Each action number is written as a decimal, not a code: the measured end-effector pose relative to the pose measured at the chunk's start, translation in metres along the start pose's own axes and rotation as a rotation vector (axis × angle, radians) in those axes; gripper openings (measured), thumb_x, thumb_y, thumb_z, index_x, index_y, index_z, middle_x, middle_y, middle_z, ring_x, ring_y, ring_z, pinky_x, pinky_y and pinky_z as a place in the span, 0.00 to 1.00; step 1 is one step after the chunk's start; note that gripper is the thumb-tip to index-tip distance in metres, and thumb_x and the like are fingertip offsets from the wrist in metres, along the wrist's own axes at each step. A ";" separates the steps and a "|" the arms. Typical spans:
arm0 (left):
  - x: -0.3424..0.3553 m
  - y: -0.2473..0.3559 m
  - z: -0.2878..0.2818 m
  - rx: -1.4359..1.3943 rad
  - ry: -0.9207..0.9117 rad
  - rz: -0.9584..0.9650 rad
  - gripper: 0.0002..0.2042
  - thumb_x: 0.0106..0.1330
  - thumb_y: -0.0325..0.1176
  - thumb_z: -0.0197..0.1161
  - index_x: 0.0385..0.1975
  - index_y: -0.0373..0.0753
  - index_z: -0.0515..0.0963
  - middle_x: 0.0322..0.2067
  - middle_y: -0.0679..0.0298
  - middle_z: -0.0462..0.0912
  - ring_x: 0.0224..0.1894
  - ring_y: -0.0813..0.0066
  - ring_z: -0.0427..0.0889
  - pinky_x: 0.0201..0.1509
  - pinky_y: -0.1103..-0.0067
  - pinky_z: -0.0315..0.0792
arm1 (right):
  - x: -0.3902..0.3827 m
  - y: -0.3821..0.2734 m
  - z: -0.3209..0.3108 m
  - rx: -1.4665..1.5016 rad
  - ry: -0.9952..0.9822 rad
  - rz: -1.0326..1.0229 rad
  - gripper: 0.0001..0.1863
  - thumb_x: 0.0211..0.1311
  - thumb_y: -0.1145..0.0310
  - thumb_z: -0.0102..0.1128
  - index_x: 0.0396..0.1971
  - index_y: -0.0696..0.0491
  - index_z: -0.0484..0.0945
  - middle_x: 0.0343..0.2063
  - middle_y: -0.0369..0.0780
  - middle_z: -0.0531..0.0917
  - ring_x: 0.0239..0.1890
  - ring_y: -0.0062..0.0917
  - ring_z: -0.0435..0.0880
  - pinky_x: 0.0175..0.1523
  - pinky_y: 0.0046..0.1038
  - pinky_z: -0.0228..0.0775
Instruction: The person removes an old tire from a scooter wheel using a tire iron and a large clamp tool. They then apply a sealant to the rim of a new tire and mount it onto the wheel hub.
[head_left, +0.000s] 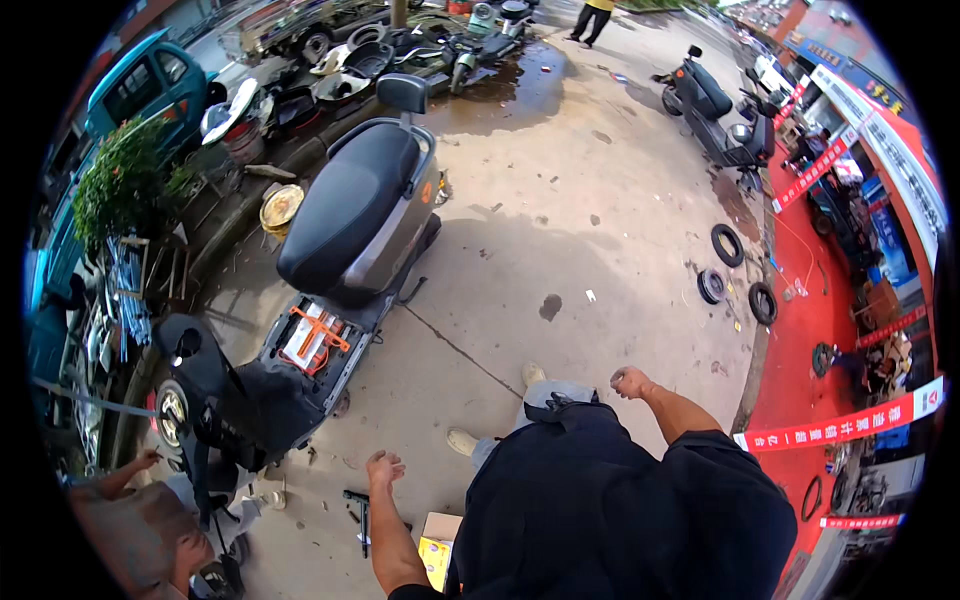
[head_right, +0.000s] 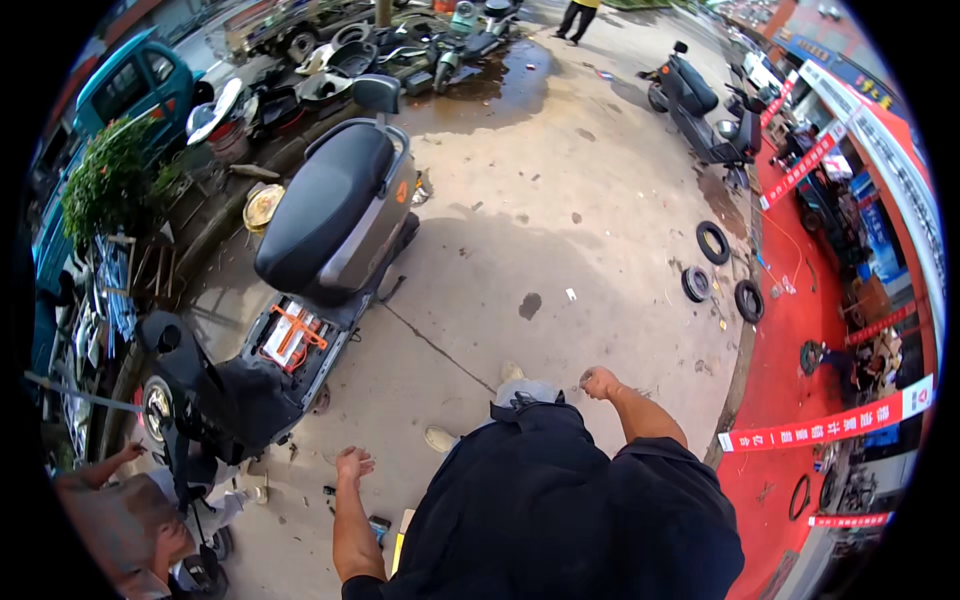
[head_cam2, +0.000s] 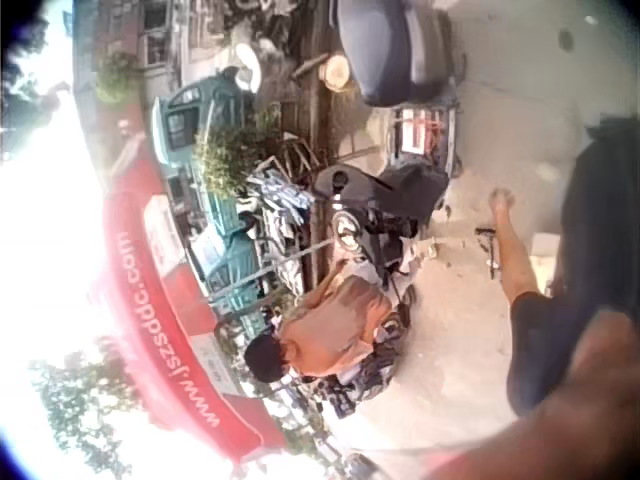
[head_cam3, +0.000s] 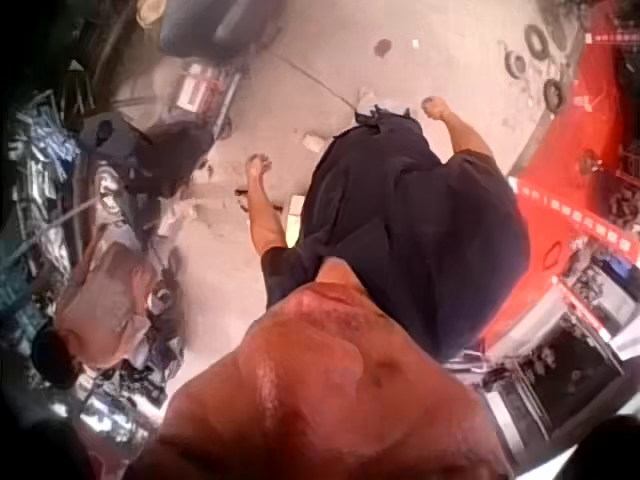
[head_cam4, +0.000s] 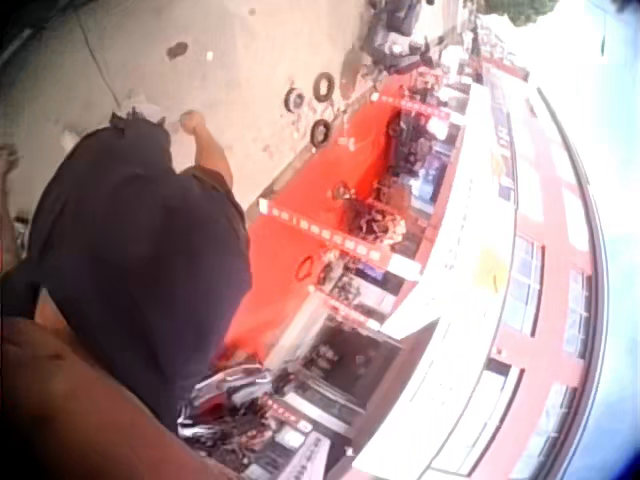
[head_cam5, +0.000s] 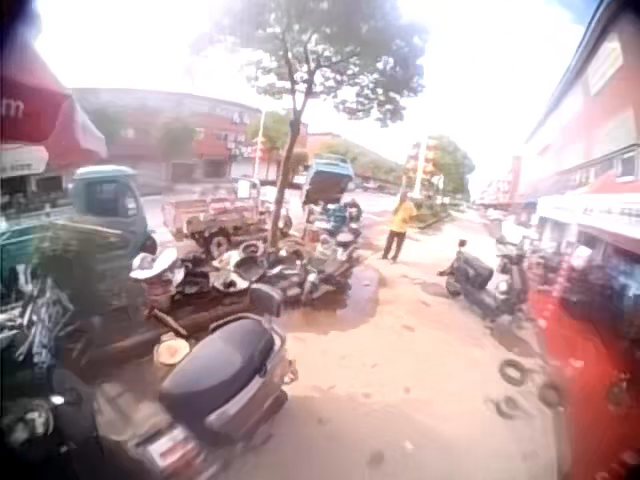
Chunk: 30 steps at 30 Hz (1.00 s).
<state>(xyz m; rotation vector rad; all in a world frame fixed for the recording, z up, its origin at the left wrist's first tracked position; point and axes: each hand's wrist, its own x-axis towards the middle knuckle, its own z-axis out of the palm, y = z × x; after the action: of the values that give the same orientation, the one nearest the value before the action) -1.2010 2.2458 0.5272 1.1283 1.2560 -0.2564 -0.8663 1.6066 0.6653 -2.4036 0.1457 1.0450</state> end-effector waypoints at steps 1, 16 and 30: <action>-0.016 -0.022 0.031 0.042 -0.077 -0.044 0.32 0.73 0.30 0.64 0.74 0.29 0.62 0.43 0.47 0.88 0.31 0.55 0.91 0.30 0.68 0.86 | -0.006 0.024 -0.002 0.073 0.084 0.040 0.17 0.63 0.64 0.64 0.45 0.59 0.89 0.28 0.43 0.89 0.28 0.31 0.89 0.33 0.34 0.82; -0.049 0.208 0.445 0.559 -0.327 0.245 0.22 0.72 0.25 0.65 0.63 0.24 0.70 0.36 0.51 0.87 0.26 0.64 0.88 0.27 0.75 0.80 | 0.045 0.285 -0.037 0.524 0.404 0.223 0.21 0.66 0.57 0.65 0.50 0.55 0.88 0.35 0.48 0.91 0.35 0.35 0.90 0.47 0.37 0.83; -0.035 0.250 0.937 1.214 -0.475 -0.007 0.15 0.70 0.24 0.69 0.53 0.31 0.77 0.31 0.55 0.85 0.26 0.63 0.86 0.25 0.69 0.80 | 0.111 0.447 -0.245 1.243 0.637 0.478 0.20 0.69 0.59 0.65 0.49 0.60 0.87 0.32 0.44 0.90 0.30 0.27 0.90 0.40 0.32 0.83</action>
<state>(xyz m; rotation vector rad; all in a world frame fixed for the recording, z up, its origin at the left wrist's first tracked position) -0.4610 1.6209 0.5848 1.9057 0.5997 -1.3266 -0.7590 1.1105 0.5433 -1.4194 1.2217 0.1229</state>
